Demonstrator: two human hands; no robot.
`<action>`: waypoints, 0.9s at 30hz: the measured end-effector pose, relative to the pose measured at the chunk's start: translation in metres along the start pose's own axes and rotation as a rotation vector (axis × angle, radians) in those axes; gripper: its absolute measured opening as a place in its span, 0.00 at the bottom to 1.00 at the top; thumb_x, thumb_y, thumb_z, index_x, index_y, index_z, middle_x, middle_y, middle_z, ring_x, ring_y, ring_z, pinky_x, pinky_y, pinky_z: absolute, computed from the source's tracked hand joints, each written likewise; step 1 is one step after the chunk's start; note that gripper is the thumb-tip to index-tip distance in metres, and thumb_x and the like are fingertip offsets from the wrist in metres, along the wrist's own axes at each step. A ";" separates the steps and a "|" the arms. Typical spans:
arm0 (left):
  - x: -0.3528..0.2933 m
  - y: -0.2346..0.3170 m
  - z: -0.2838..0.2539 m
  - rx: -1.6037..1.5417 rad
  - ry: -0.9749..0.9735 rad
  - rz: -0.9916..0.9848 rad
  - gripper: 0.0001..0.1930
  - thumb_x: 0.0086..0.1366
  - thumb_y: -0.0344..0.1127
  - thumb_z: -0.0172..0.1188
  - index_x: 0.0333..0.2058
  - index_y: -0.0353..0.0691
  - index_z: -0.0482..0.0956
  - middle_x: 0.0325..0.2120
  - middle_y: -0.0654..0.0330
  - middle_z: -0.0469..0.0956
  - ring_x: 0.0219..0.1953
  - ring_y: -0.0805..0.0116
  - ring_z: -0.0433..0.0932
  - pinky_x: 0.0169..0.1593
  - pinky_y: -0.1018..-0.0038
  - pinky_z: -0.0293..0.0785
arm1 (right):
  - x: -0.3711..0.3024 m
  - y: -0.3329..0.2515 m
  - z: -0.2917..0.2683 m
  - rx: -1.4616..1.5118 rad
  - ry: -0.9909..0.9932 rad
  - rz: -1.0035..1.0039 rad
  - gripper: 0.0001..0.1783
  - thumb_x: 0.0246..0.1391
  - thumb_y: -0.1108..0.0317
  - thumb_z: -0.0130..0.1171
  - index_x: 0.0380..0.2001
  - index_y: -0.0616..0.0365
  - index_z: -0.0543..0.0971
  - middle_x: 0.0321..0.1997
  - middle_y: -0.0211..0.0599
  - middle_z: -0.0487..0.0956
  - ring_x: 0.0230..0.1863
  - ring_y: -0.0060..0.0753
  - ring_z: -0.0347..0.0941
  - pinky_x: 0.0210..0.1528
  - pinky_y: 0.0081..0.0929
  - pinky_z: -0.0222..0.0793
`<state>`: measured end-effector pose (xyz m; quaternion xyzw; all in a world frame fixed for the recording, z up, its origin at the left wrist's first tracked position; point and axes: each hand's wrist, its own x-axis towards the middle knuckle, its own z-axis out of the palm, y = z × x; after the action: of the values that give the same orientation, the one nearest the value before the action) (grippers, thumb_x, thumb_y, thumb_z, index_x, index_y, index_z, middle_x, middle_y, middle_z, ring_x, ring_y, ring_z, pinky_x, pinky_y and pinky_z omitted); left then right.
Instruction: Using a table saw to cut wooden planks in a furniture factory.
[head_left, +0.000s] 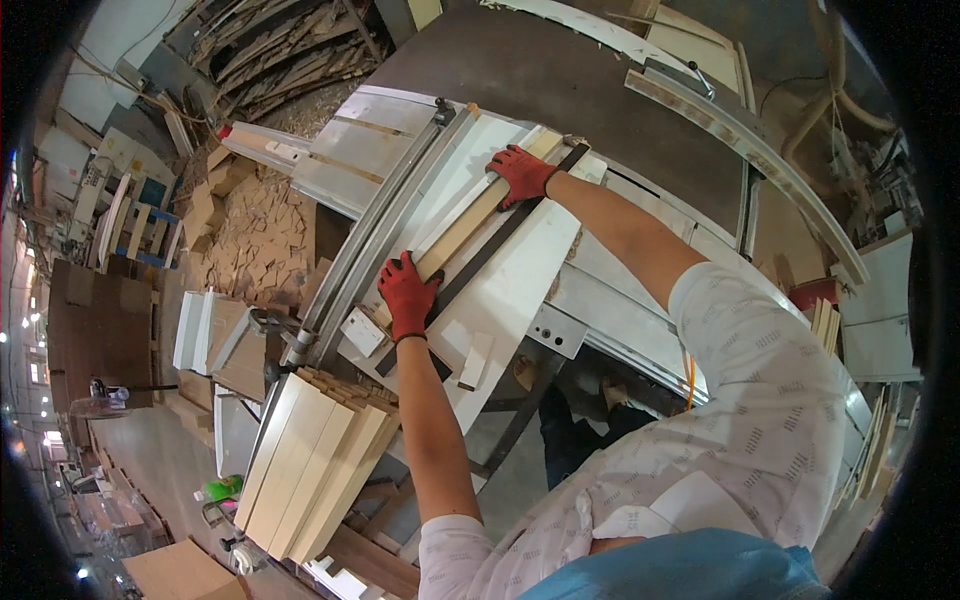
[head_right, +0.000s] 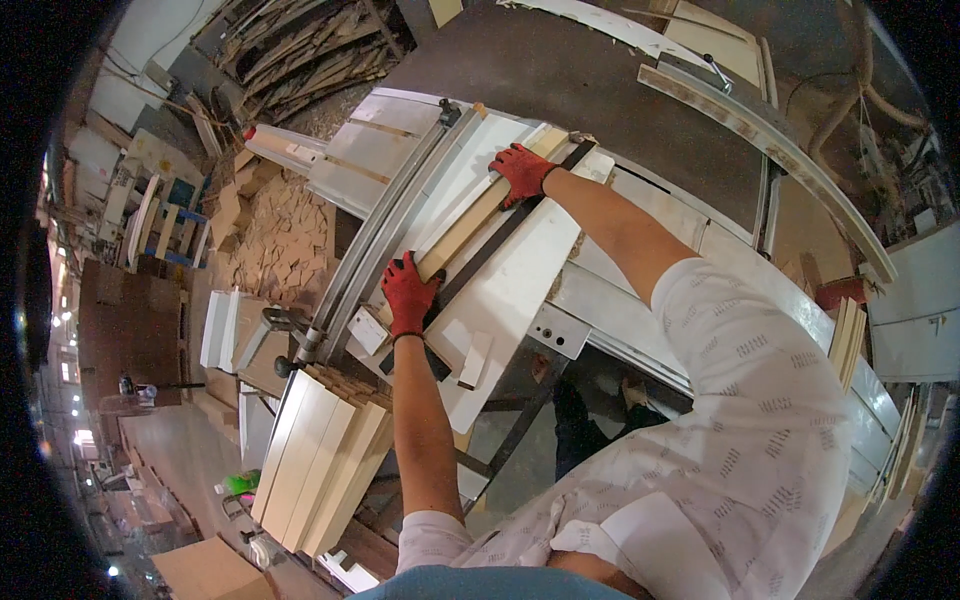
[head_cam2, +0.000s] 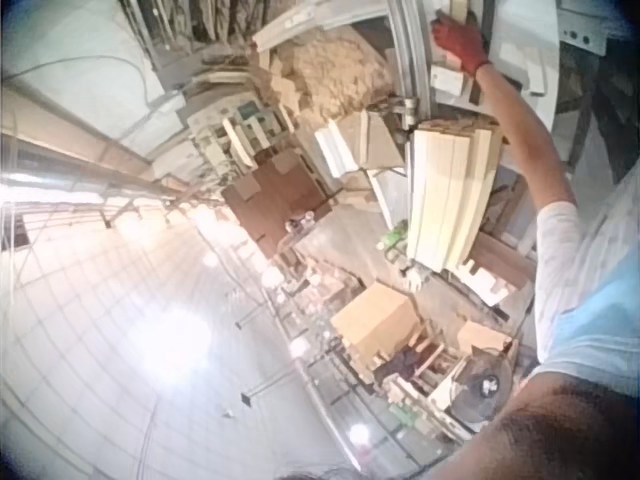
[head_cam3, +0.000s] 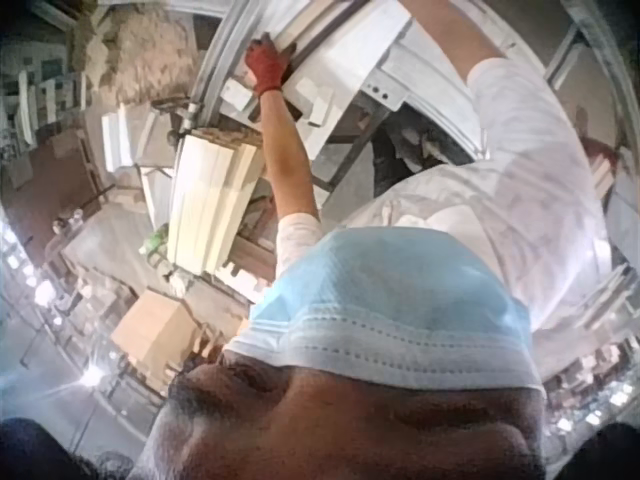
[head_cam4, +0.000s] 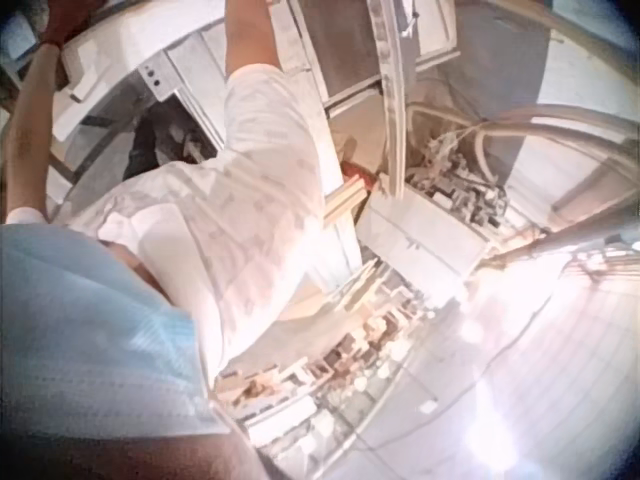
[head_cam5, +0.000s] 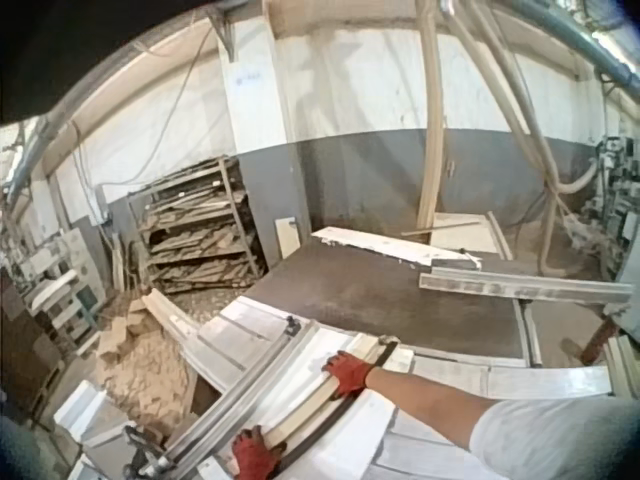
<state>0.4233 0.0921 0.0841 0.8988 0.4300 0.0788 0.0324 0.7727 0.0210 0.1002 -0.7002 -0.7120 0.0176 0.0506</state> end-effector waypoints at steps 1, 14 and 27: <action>-0.001 0.001 0.000 -0.008 0.013 0.003 0.42 0.48 0.54 0.72 0.57 0.41 0.64 0.53 0.45 0.68 0.56 0.47 0.66 0.60 0.54 0.59 | -0.002 0.000 0.001 0.011 0.011 0.004 0.50 0.36 0.38 0.70 0.59 0.58 0.69 0.60 0.49 0.69 0.65 0.48 0.61 0.71 0.45 0.45; 0.000 -0.006 0.009 -0.077 0.058 0.005 0.43 0.45 0.58 0.70 0.56 0.40 0.68 0.48 0.48 0.71 0.54 0.49 0.68 0.57 0.54 0.61 | 0.001 0.005 0.011 0.044 0.037 0.031 0.51 0.31 0.43 0.74 0.58 0.60 0.70 0.62 0.51 0.67 0.65 0.54 0.60 0.69 0.42 0.53; -0.031 -0.057 -0.025 0.296 -0.129 0.051 0.49 0.43 0.46 0.72 0.65 0.45 0.60 0.41 0.56 0.78 0.56 0.50 0.68 0.67 0.39 0.45 | -0.006 -0.025 0.016 0.000 0.006 0.163 0.56 0.39 0.46 0.72 0.67 0.55 0.56 0.66 0.52 0.62 0.70 0.55 0.52 0.70 0.50 0.45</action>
<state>0.3562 0.1040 0.0985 0.9075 0.4111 -0.0425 -0.0747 0.7465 0.0151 0.0867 -0.7557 -0.6526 0.0197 0.0511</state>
